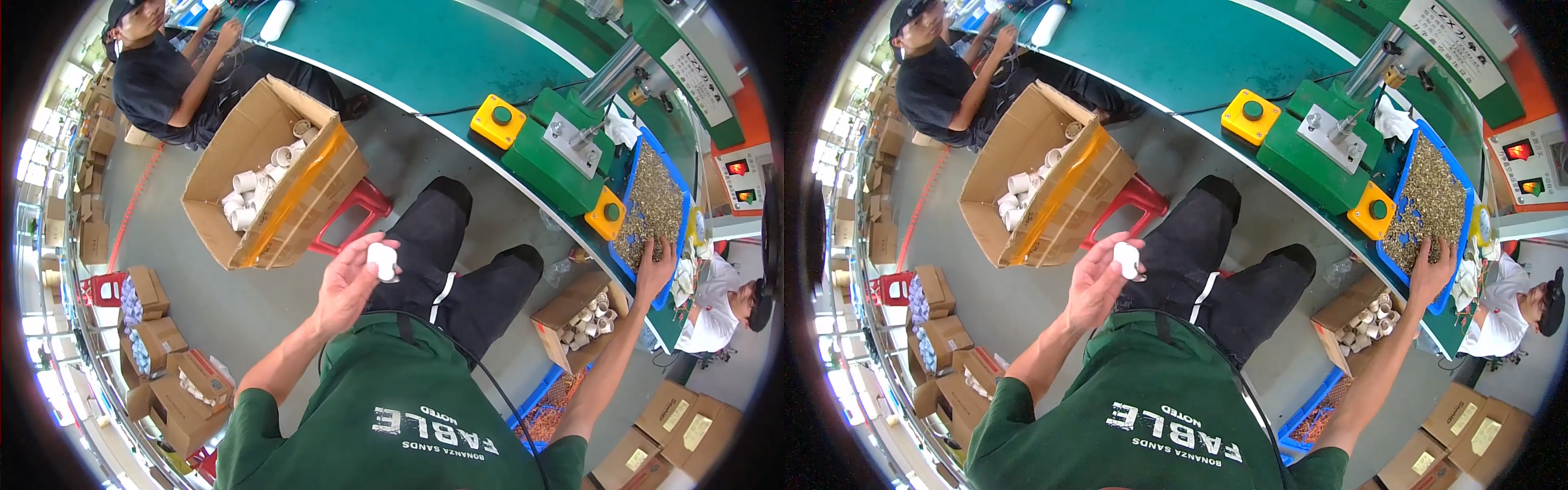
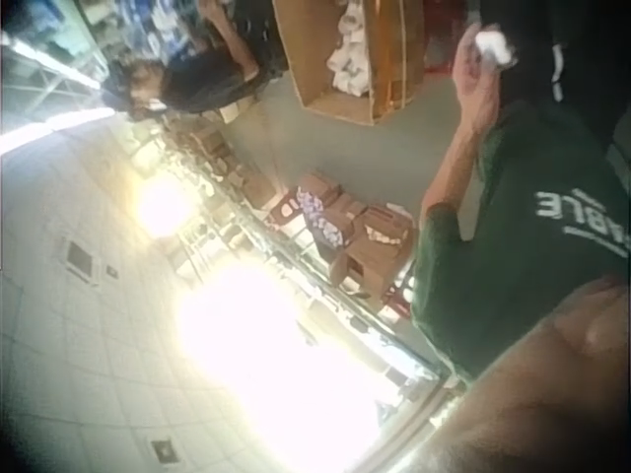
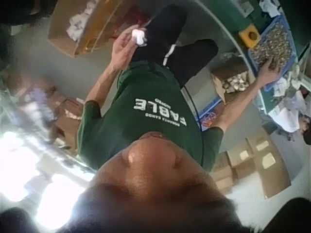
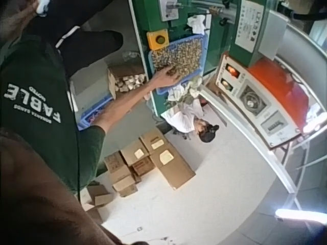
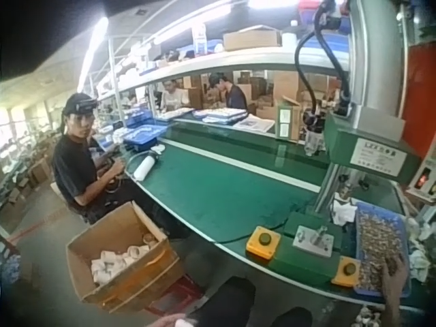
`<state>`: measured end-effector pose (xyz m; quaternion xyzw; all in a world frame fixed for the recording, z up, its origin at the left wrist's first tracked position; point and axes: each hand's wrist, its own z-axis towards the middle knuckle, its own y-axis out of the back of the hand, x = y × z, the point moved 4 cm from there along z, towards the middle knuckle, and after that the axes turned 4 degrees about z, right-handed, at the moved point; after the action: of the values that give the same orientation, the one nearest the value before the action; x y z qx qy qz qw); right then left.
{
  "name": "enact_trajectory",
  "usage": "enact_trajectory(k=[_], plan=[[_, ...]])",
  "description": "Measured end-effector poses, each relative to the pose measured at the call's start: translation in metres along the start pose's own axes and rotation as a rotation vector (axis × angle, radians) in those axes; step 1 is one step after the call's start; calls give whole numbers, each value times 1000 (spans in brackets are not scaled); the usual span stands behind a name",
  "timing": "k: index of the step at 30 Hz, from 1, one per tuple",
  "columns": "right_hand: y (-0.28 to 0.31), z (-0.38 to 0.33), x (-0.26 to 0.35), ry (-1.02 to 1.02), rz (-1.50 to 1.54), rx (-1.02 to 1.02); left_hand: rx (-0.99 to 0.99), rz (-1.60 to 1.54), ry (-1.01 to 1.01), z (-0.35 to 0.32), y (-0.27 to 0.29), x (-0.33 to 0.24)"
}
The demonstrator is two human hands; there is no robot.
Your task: The person assembles small electronic components by inserting metal pins into them, then pressing the components with a pneumatic press.
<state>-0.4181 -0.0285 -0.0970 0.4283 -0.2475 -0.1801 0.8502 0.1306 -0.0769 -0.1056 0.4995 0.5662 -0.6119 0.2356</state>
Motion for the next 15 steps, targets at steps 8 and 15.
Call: enact_trajectory(k=[8,15], plan=[[8,1,4,-31,61,-26,92,-130,112,26,-29,9],[10,1,1,-32,41,-15,164,73,124,41,-40,18]])
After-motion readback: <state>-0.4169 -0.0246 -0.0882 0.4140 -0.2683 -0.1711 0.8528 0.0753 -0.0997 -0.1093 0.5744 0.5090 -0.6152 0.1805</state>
